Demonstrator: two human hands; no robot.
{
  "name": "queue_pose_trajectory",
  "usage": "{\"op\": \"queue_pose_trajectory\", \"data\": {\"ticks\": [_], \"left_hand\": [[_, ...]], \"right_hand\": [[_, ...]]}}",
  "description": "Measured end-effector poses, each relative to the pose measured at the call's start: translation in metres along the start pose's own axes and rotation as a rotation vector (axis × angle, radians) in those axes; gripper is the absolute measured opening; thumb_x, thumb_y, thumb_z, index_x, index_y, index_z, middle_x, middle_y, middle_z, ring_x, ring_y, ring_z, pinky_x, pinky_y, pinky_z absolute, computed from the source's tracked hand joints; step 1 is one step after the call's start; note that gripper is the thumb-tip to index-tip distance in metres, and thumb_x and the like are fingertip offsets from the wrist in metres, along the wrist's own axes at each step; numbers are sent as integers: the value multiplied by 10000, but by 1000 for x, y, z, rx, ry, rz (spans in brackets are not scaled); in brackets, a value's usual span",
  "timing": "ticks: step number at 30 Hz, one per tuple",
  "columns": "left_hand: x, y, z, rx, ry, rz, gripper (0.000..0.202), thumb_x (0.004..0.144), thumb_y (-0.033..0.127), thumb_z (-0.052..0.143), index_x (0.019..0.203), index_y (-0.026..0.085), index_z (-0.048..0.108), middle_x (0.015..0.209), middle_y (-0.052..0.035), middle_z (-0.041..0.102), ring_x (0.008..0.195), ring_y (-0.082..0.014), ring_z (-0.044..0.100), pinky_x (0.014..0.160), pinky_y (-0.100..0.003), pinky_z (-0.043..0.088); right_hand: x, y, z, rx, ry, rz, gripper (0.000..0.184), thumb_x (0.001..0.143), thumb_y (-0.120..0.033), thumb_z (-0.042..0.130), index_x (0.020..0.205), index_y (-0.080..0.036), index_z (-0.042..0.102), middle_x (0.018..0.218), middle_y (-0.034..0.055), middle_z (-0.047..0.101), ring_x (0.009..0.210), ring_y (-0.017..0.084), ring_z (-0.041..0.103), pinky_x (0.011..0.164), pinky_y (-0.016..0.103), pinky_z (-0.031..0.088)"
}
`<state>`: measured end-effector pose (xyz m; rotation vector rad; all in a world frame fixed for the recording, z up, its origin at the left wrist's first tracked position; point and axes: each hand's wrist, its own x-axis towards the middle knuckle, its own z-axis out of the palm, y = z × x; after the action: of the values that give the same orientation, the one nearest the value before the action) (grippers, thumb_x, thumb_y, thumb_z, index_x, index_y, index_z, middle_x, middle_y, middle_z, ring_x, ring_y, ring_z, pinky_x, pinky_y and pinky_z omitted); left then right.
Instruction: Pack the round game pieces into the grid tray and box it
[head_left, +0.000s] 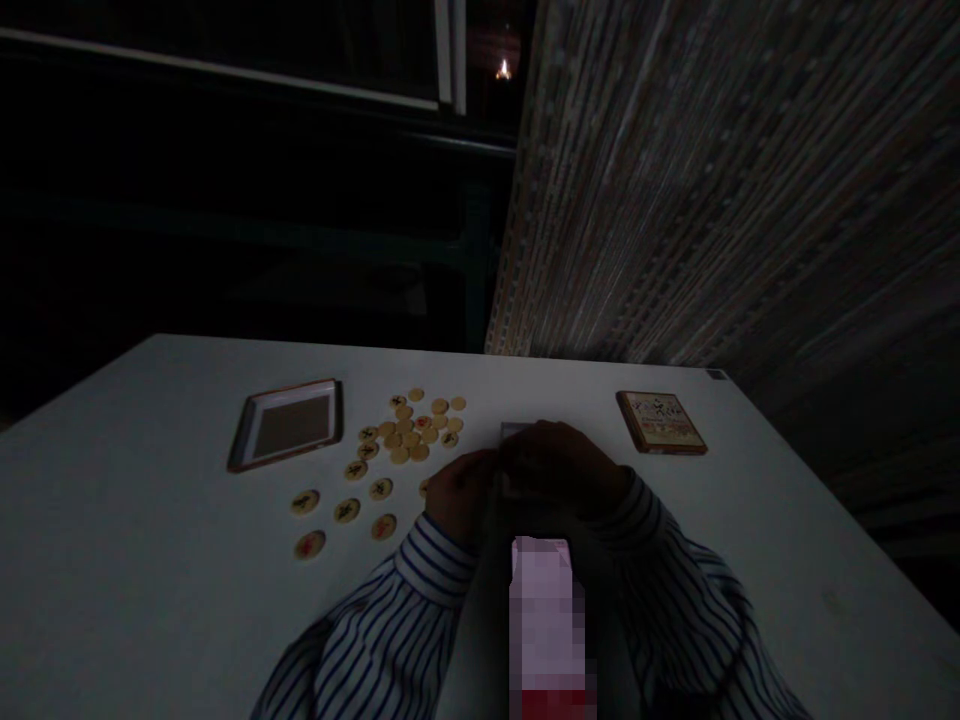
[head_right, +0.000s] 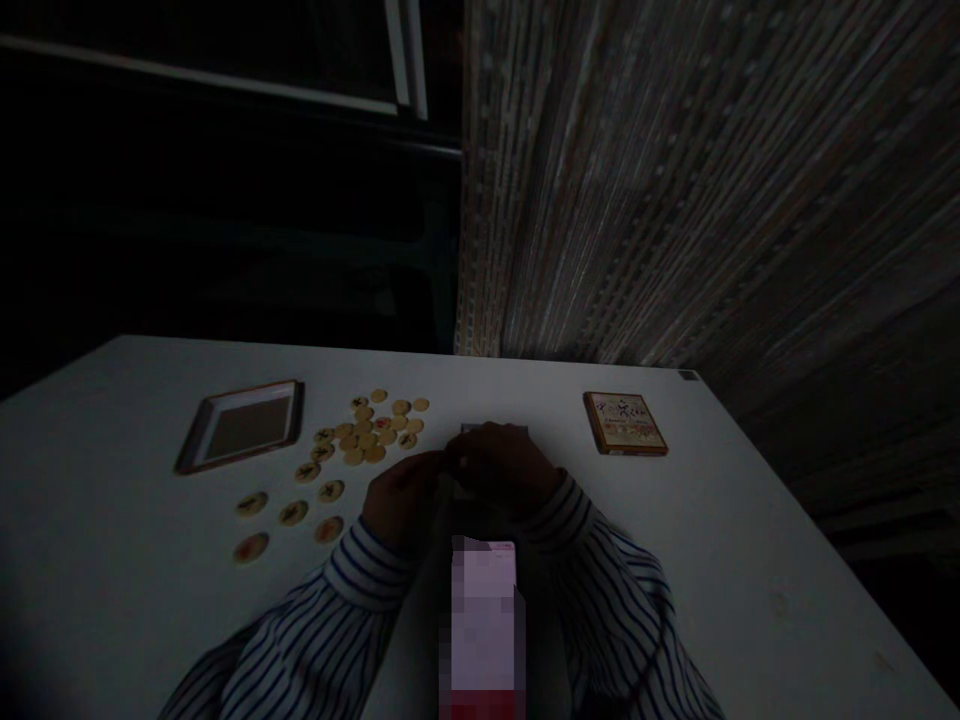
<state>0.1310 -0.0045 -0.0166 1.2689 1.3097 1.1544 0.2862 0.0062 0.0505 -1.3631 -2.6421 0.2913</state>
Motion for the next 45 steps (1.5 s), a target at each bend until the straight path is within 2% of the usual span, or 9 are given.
{"op": "queue_pose_trajectory", "data": {"ticks": [5, 13, 20, 24, 29, 33, 38, 45], "left_hand": [[-1, 2, -1, 45, 12, 13, 201, 703, 271, 550, 808, 171, 689, 809, -46, 715, 770, -179, 656, 714, -259, 543], [1, -5, -1, 49, -1, 30, 229, 715, 304, 543, 831, 178, 695, 826, -50, 711, 783, -182, 653, 728, -264, 534], [4, -12, 1, 87, 14, -3, 270, 718, 336, 532, 839, 154, 691, 811, -75, 708, 742, -183, 652, 665, -278, 538], [4, -13, 0, 151, 15, 38, 289, 725, 350, 514, 844, 153, 688, 800, -67, 707, 738, -176, 649, 679, -284, 528], [4, -16, -1, 301, -10, 97, 276, 726, 338, 507, 850, 168, 686, 776, -48, 709, 729, -178, 647, 674, -291, 522], [4, -19, -1, 378, -44, 124, 292, 734, 347, 497, 879, 170, 678, 813, -55, 709, 766, -189, 648, 699, -306, 520], [5, -21, -1, 407, -90, 95, 323, 744, 353, 484, 909, 146, 668, 857, -80, 704, 785, -196, 648, 715, -316, 520], [5, -25, 1, 482, -121, 103, 292, 745, 310, 493, 938, 163, 656, 915, -74, 694, 836, -194, 642, 756, -323, 513]], "right_hand": [[-1, -3, -2, -58, -19, -13, 228, 863, -316, 460, 1008, -202, 595, 943, 77, 646, 884, 185, 565, 758, 313, 392], [-1, -8, -7, -122, -62, -20, 217, 867, -304, 442, 959, -189, 602, 925, 64, 654, 869, 187, 569, 702, 293, 376], [-2, -3, -10, -180, -110, 11, 224, 855, -321, 441, 931, -200, 613, 889, 60, 666, 854, 191, 595, 676, 283, 380], [-3, 0, -9, -188, -152, 47, 241, 848, -336, 434, 955, -214, 613, 884, 57, 678, 860, 199, 614, 677, 282, 393], [-1, 4, -2, -226, -212, 86, 301, 858, -379, 390, 937, -198, 618, 896, 83, 680, 845, 212, 628, 677, 292, 410], [2, 7, 5, -199, -221, 76, 273, 843, -366, 427, 938, -198, 620, 921, 77, 679, 869, 208, 625, 717, 292, 414], [5, 8, 15, -185, -230, 62, 233, 833, -329, 458, 906, -194, 633, 943, 77, 673, 893, 199, 612, 757, 299, 409], [8, 13, 25, -201, -251, 56, 193, 820, -332, 497, 866, -216, 645, 948, 48, 664, 880, 198, 598, 712, 296, 411]]}}
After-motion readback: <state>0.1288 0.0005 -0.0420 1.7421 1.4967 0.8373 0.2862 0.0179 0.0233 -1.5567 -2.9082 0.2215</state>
